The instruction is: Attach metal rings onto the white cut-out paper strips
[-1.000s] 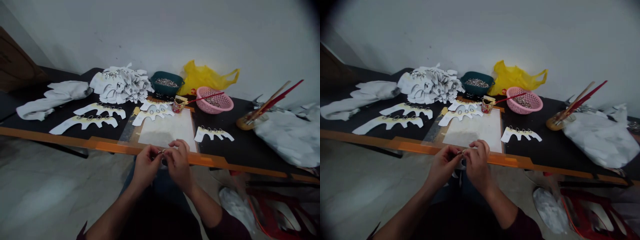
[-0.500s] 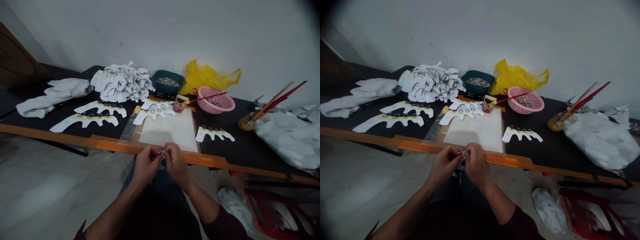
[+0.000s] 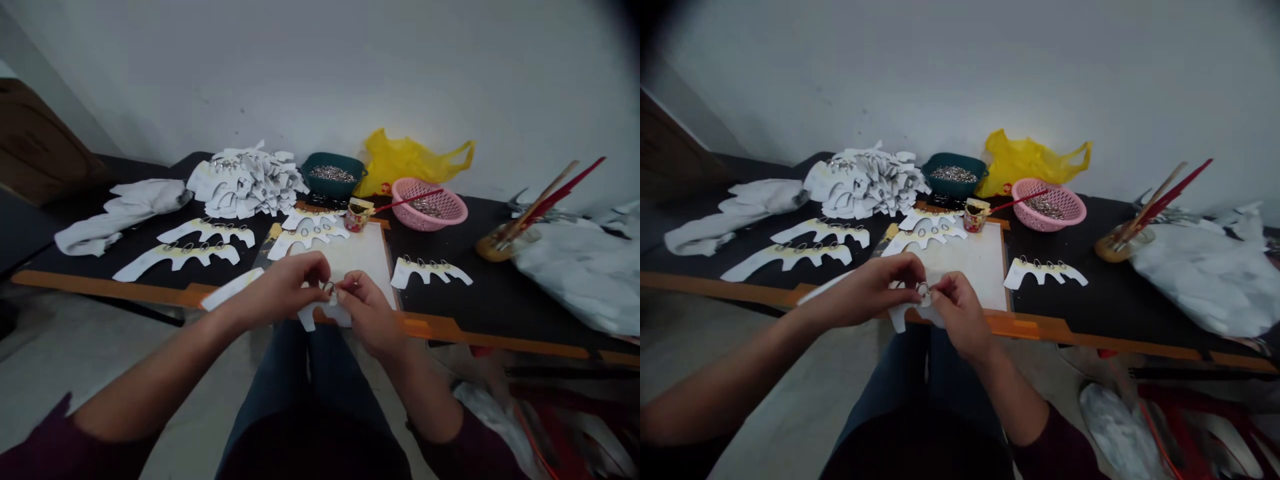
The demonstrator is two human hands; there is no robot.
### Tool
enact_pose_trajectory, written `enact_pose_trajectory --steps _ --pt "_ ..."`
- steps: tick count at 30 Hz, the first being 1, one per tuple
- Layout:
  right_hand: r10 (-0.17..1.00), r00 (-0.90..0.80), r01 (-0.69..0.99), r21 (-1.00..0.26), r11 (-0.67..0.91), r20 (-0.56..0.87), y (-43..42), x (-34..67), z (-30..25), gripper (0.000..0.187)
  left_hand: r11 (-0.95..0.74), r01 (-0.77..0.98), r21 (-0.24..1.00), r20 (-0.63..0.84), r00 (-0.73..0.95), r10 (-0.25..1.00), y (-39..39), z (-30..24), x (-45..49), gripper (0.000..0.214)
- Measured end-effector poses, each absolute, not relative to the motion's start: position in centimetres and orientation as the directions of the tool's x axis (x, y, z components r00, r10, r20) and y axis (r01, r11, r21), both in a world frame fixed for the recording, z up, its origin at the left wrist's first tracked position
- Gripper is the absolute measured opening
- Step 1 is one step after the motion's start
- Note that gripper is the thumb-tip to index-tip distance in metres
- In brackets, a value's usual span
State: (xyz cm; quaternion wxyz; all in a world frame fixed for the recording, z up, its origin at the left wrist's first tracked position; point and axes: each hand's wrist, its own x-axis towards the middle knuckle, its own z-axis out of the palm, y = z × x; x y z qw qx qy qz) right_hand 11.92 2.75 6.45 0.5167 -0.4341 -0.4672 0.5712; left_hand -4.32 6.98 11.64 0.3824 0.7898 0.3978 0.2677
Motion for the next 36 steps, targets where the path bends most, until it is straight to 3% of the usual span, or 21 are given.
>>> enact_pose_trajectory --steps 3,6,11,14,18,26,33,36 --pt "0.987 0.094 -0.229 -0.967 -0.109 -0.134 2.6 12.0 3.8 0.018 -0.549 0.562 0.618 0.394 0.383 0.835 6.5 7.9 -2.9 0.026" --pt "0.949 0.284 -0.126 -0.986 -0.106 -0.138 1.5 12.0 1.0 0.015 -0.493 0.693 0.527 0.494 0.222 0.841 4.1 3.0 -1.3 0.012" --pt "0.933 0.341 -0.033 -0.993 -0.114 -0.118 -0.1 12.0 -0.7 0.012 -0.278 0.589 0.759 0.317 0.040 0.948 0.7 -0.4 0.3 0.011" --pt "0.936 0.327 -0.048 -0.992 -0.118 -0.127 -0.4 11.9 -0.7 0.013 -0.190 0.532 0.825 0.230 -0.009 0.973 0.6 -0.1 0.6 0.012" --pt "0.946 0.296 -0.113 -0.989 -0.100 -0.130 -0.4 11.8 -0.7 0.015 -0.207 0.513 0.833 0.235 0.010 0.972 1.0 0.2 0.5 0.011" --pt "0.946 0.274 -0.137 -0.981 -0.136 -0.170 -0.3 12.1 -0.5 0.015 -0.418 0.549 0.724 0.435 0.107 0.894 1.0 -0.9 0.5 0.010" --pt "0.956 0.273 -0.126 -0.990 -0.070 -0.103 0.0 12.1 0.0 0.014 -0.305 0.534 0.789 0.192 0.257 0.947 2.9 1.2 -0.2 0.011" --pt "0.970 0.229 -0.126 -0.991 -0.052 -0.080 0.1 12.4 0.2 0.015 -0.421 0.556 0.716 0.227 0.385 0.895 4.3 1.9 -0.8 0.009"
